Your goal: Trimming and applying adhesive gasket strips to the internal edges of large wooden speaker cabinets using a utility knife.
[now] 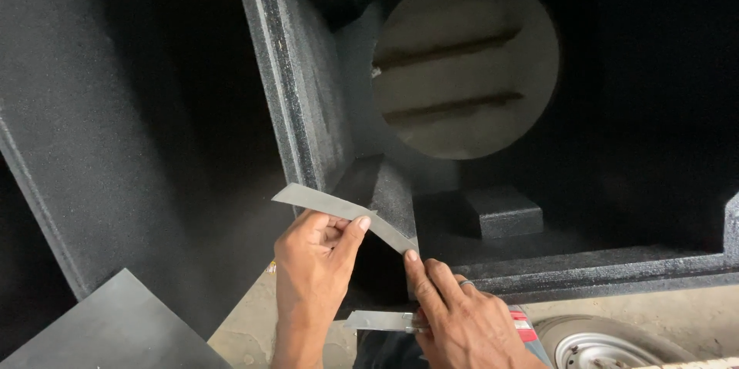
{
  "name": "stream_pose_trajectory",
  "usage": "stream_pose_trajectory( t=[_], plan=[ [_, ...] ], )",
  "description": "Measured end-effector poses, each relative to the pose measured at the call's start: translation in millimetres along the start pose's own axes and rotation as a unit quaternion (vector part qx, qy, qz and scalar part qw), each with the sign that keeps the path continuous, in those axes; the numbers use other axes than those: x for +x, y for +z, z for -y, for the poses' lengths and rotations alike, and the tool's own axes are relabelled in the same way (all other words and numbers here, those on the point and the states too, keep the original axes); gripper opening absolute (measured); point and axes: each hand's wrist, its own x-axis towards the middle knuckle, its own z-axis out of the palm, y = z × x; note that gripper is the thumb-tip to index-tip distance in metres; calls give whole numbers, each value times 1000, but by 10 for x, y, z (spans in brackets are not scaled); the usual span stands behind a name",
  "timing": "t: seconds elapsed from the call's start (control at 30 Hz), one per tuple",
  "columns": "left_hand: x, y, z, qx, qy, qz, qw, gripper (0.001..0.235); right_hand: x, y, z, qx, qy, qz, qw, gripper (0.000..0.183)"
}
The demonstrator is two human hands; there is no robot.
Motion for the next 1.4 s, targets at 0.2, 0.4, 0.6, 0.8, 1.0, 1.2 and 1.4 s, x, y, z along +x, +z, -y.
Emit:
stream_pose_trajectory(
  t=[0.2, 0.4, 0.6, 0.8, 1.0, 1.2, 1.4],
  plan=[
    [15, -15, -9, 3, 9, -2, 1000, 25, 45, -187, 3, 52, -13, -203, 978, 52],
    [19, -56, 1, -41, 57, 27, 997, 24, 232, -272, -14, 26, -44, -321, 946, 31],
    [33, -60, 26, -64, 46, 33, 996, 24, 275, -220, -41, 0, -57, -333, 941, 35],
    [42, -68, 51, -50, 92, 27, 994, 27, 281, -205, -53, -7, -56, -317, 947, 36],
    [54, -51, 78, -45, 90, 23, 995, 26, 314, -225, -47, -8, -61, -326, 943, 28],
    [49, -81, 40, -55, 105, 31, 992, 24, 314, -193, -83, -4, -62, -322, 945, 31],
    [37, -56, 33, -27, 120, 12, 992, 22, 293, -199, -53, 0, -51, -333, 942, 32]
  ],
)
